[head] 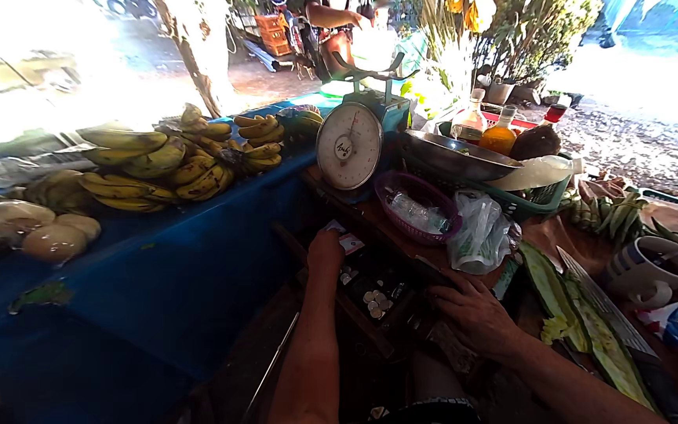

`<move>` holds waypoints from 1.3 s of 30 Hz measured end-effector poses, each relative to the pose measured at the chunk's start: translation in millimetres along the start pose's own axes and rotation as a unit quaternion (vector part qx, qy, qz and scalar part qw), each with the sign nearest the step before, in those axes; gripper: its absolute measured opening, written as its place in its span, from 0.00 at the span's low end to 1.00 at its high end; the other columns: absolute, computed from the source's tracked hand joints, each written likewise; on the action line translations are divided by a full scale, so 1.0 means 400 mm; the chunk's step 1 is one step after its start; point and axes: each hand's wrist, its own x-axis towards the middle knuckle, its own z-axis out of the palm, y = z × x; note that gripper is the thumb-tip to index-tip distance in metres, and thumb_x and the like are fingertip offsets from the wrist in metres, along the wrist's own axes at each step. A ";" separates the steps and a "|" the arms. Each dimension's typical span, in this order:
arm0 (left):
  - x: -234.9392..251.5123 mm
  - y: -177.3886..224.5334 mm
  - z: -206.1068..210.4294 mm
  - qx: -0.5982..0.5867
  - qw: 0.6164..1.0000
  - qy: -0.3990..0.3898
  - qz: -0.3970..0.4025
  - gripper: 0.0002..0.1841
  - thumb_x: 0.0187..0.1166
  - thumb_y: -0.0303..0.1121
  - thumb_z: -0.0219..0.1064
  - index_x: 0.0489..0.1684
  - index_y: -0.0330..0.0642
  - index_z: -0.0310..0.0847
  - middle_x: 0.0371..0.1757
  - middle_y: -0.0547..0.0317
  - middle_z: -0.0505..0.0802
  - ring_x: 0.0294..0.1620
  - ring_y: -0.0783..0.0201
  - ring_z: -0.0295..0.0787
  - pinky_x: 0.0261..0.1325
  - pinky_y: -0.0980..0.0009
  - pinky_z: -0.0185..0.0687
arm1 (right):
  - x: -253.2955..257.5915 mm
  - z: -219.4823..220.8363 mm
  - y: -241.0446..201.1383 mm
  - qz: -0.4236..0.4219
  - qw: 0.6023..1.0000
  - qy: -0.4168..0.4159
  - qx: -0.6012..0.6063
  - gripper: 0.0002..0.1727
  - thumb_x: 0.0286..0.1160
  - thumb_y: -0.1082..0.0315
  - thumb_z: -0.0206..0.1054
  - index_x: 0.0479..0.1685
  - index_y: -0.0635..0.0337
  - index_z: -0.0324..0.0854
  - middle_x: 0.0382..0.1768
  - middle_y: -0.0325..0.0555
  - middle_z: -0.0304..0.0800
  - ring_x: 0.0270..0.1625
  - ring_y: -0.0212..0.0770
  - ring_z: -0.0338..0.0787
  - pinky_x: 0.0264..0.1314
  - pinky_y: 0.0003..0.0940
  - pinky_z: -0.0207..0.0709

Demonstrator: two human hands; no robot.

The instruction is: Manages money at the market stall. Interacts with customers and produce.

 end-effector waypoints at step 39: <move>0.001 0.000 0.000 -0.009 1.000 -0.004 -0.008 0.15 0.81 0.24 0.61 0.63 0.40 0.85 0.70 0.39 0.85 0.70 0.39 0.84 0.69 0.42 0.81 | -0.002 0.006 0.004 -0.007 1.000 0.010 -0.008 0.14 0.80 0.59 0.58 0.49 0.44 0.91 0.66 0.32 0.91 0.80 0.53 0.78 0.80 0.55 0.70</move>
